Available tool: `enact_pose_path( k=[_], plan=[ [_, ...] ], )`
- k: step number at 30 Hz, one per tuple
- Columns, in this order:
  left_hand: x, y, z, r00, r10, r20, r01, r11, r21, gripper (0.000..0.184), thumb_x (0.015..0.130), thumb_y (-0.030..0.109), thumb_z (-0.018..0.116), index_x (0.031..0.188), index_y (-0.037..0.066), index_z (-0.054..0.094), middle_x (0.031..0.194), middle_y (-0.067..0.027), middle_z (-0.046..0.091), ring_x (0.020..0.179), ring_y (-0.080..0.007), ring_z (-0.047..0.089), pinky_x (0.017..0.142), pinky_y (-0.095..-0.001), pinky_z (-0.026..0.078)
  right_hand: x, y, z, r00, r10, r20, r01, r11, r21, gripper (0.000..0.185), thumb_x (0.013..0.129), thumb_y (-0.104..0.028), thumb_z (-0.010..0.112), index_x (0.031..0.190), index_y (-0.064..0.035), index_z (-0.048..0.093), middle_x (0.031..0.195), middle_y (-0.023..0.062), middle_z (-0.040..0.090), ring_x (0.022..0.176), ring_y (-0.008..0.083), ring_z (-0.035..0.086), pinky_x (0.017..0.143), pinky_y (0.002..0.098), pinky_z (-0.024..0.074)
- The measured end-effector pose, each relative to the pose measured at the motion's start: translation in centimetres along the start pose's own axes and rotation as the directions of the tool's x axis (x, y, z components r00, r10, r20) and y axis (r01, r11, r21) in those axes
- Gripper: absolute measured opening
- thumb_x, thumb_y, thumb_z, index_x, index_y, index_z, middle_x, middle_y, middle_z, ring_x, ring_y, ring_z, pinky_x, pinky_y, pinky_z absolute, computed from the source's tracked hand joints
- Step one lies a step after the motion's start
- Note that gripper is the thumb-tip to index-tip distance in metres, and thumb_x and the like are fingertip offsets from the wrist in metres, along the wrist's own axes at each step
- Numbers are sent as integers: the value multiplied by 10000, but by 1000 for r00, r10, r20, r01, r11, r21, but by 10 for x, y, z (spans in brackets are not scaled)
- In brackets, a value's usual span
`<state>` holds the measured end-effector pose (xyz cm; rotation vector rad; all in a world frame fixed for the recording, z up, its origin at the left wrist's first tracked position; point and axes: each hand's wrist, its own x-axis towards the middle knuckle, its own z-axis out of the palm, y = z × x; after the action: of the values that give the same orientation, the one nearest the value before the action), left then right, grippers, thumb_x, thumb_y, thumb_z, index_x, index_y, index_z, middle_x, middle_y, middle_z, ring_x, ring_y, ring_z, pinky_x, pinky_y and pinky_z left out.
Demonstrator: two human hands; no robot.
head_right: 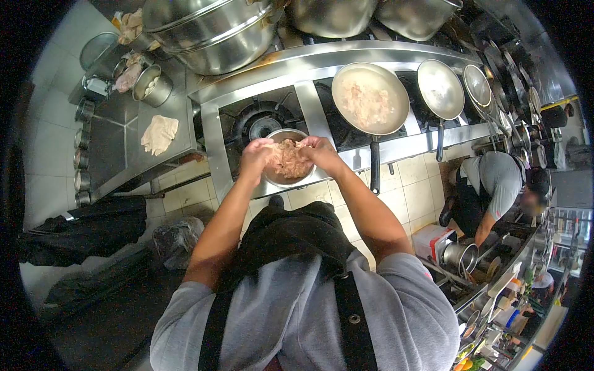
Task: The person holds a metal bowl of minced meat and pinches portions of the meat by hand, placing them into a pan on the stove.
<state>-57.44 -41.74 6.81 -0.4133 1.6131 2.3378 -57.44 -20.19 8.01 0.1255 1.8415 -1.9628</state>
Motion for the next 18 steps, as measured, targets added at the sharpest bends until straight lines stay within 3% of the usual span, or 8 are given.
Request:
enact_pose_path(
  k=[2, 3, 6, 8, 10, 14, 16, 18],
  plan=[
    [-1, -3, 4, 949, 45, 313, -158, 925, 347, 344, 814, 0, 533, 1159, 3, 532, 1004, -91, 619, 805, -136, 620, 622, -258, 534, -4, -6, 5, 999, 15, 35, -19, 992, 121, 131, 799, -97, 623, 888, -8, 586, 772, 51, 625, 649, 109, 600, 576, 258, 505],
    [0, -18, 7, 916, 176, 360, -297, 901, 316, 337, 813, 25, 594, 1148, 0, 561, 966, -59, 637, 759, -88, 604, 589, -220, 487, -6, -13, 11, 997, 24, 72, -40, 970, 241, 134, 814, -103, 612, 897, -2, 583, 795, 61, 630, 667, 109, 606, 588, 263, 511],
    [-17, 2, 17, 891, 83, 447, -315, 821, 476, 278, 823, 81, 640, 1084, -8, 608, 915, -35, 647, 726, -76, 597, 576, -218, 478, -13, -43, 30, 992, 119, 48, -128, 887, 443, 111, 837, -78, 586, 914, 0, 573, 825, 69, 636, 687, 117, 611, 604, 270, 519],
    [0, -25, 8, 891, 123, 437, -333, 830, 447, 263, 831, 114, 658, 1045, -35, 627, 865, -27, 649, 700, -80, 592, 567, -221, 476, -14, -52, 32, 992, 127, 28, -126, 891, 436, 113, 849, -86, 587, 922, -1, 575, 820, 70, 638, 678, 128, 615, 580, 258, 504],
    [6, -35, 4, 951, 90, 294, -229, 846, 481, 251, 839, 102, 642, 1038, -49, 624, 882, -48, 656, 693, -88, 595, 562, -222, 476, -10, -48, 28, 991, 135, 8, -125, 895, 428, 115, 862, -94, 588, 931, -2, 577, 815, 72, 640, 668, 138, 618, 556, 247, 490],
    [5, -31, 1, 959, 143, 245, -257, 805, 534, 245, 842, 101, 635, 1026, -60, 621, 893, -71, 665, 695, -99, 602, 555, -231, 479, 1, -25, 12, 995, 28, 99, -67, 903, 425, 101, 849, -52, 585, 939, -9, 574, 823, 86, 644, 693, 151, 631, 548, 253, 491],
    [13, -42, -7, 984, 145, 101, -176, 852, 494, 294, 785, 124, 621, 997, -79, 637, 927, -164, 690, 862, -182, 657, 798, -285, 486, -3, -26, 7, 994, 2, 107, -52, 877, 477, 103, 843, -33, 582, 944, -13, 576, 829, 89, 646, 694, 150, 630, 553, 255, 498],
    [23, -54, -14, 977, 175, 121, -213, 823, 526, 294, 772, 131, 623, 984, -71, 644, 928, -169, 690, 876, -191, 662, 793, -285, 489, -8, -28, 10, 991, 92, 95, -128, 848, 515, 178, 827, 15, 563, 1004, -6, 554, 844, 109, 650, 670, 160, 628, 529, 265, 495]
  ],
)
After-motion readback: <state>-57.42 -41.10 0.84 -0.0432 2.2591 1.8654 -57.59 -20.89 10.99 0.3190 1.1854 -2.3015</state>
